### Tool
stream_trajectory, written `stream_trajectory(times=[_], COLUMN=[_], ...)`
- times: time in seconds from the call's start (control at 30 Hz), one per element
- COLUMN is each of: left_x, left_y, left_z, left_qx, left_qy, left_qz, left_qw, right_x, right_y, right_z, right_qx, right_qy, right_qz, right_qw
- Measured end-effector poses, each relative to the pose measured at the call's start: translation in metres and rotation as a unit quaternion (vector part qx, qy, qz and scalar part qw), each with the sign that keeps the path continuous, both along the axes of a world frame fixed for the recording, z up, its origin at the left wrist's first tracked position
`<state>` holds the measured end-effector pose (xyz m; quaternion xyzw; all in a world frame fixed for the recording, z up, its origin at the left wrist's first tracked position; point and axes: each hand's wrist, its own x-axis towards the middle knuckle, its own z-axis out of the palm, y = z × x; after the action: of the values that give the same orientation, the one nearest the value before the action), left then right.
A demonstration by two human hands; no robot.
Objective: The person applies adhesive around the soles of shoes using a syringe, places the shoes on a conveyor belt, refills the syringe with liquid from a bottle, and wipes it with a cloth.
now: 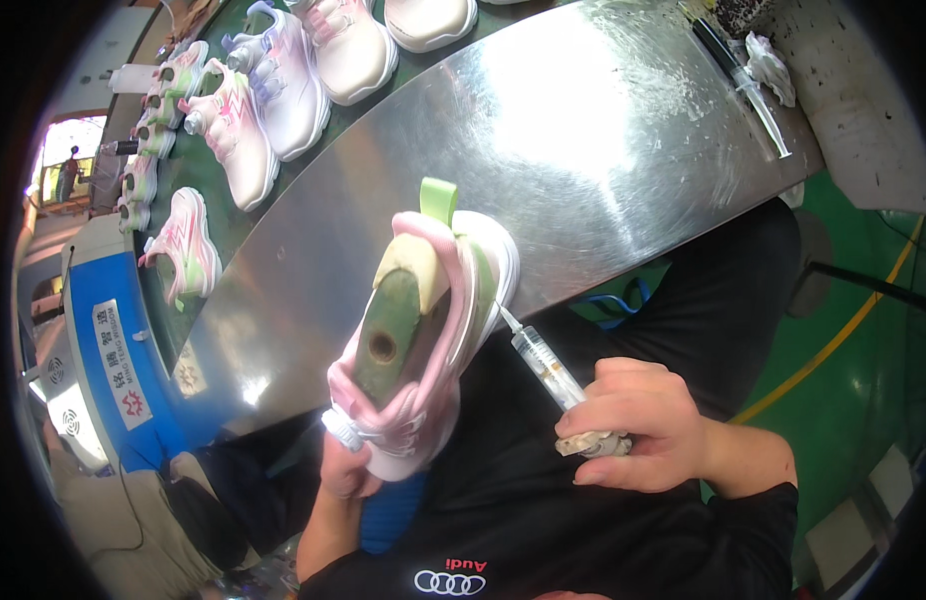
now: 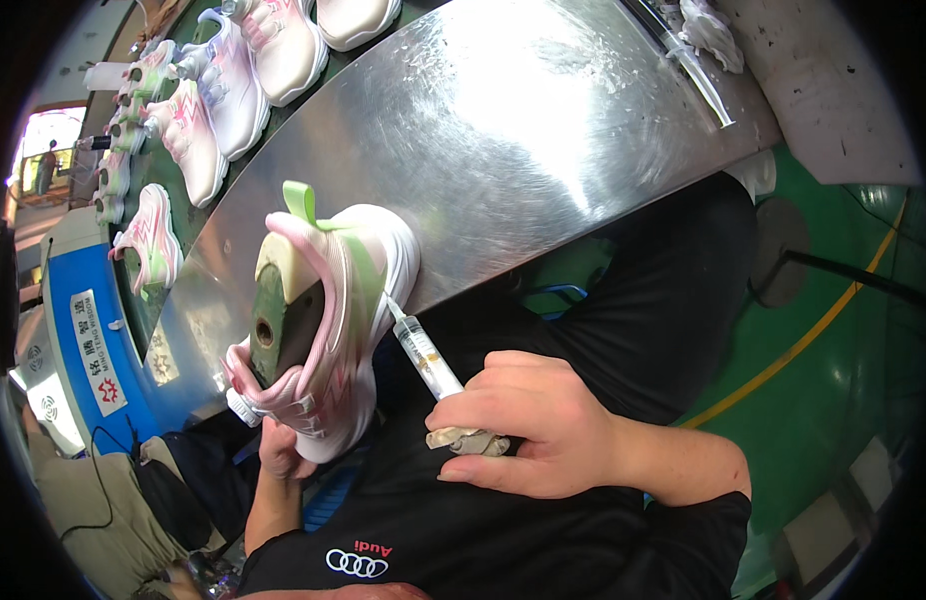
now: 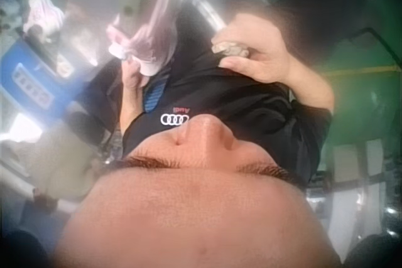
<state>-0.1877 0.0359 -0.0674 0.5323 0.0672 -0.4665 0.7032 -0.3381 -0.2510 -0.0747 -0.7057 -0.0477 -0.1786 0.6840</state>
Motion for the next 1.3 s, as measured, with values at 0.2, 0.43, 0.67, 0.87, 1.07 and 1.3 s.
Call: stream_trajectory(times=[0.2, 0.43, 0.67, 0.87, 1.07, 1.3], left_x=[-0.021, -0.029, -0.032, -0.035, -0.032, -0.036], left_y=[-0.019, -0.048, -0.082, -0.113, -0.14, -0.164], left_z=[-0.004, -0.014, -0.026, -0.038, -0.036, -0.027], left_qx=[-0.069, -0.178, -0.206, -0.269, -0.296, -0.31], left_qy=[0.087, 0.176, 0.272, 0.297, 0.293, 0.254], left_qz=[-0.012, -0.046, -0.136, -0.195, -0.243, -0.22], left_qw=[0.994, 0.967, 0.93, 0.895, 0.876, 0.889], right_x=[0.0, -0.006, -0.033, -0.06, -0.075, -0.085], right_y=[0.0, -0.011, -0.021, -0.028, -0.032, -0.032], right_z=[0.018, 0.051, 0.083, 0.107, 0.122, 0.125], right_qx=[0.027, 0.04, -0.019, -0.07, -0.114, -0.176], right_qy=[0.028, 0.127, 0.148, 0.155, 0.141, 0.118], right_qz=[0.017, 0.083, 0.088, 0.067, 0.035, 0.0], right_qw=[0.999, 0.988, 0.985, 0.983, 0.983, 0.977])
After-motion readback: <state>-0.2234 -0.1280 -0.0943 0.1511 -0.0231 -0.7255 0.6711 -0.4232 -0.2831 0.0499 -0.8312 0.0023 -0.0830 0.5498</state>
